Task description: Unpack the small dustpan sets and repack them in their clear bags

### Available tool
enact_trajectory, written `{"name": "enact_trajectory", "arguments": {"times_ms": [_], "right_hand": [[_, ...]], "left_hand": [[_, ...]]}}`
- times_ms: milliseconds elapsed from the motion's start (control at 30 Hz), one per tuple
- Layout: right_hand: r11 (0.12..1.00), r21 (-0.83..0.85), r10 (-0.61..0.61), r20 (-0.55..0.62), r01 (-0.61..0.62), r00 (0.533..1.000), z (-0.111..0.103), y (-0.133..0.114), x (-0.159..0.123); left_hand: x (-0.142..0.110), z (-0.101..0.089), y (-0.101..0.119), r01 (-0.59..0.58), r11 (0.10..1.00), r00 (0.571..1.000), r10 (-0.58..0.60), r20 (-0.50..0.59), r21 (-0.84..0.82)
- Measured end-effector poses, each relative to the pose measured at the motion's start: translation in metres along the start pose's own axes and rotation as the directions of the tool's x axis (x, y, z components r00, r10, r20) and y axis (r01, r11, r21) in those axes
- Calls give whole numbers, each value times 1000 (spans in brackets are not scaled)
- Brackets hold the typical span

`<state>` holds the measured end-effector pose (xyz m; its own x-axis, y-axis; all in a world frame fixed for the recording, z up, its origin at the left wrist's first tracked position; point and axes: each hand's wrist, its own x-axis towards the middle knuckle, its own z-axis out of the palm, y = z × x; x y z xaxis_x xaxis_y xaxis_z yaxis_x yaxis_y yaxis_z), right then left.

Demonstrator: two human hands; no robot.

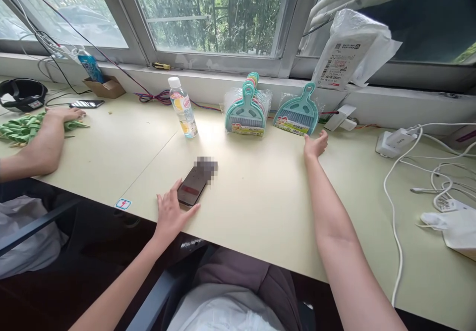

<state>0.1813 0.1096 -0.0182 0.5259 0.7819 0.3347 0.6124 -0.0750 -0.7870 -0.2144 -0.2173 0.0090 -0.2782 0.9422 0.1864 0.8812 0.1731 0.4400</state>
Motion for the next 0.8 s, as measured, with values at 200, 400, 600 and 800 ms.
{"name": "enact_trajectory", "arguments": {"times_ms": [200, 400, 600, 800], "right_hand": [[998, -21, 58, 50, -57, 997, 9, 14, 20], [997, 34, 71, 51, -72, 996, 4, 9, 28], [993, -61, 105, 61, -101, 993, 9, 0, 33], [997, -36, 64, 77, -61, 995, -2, 3, 25]], "left_hand": [[41, 7, -9, -47, 999, 998, 47, 33, -7], [50, 5, 35, -205, 978, 971, 201, -130, -21], [59, 35, 132, -559, 784, 810, 586, 23, -269], [140, 119, 188, -407, 691, 833, 549, 67, -598]]}}
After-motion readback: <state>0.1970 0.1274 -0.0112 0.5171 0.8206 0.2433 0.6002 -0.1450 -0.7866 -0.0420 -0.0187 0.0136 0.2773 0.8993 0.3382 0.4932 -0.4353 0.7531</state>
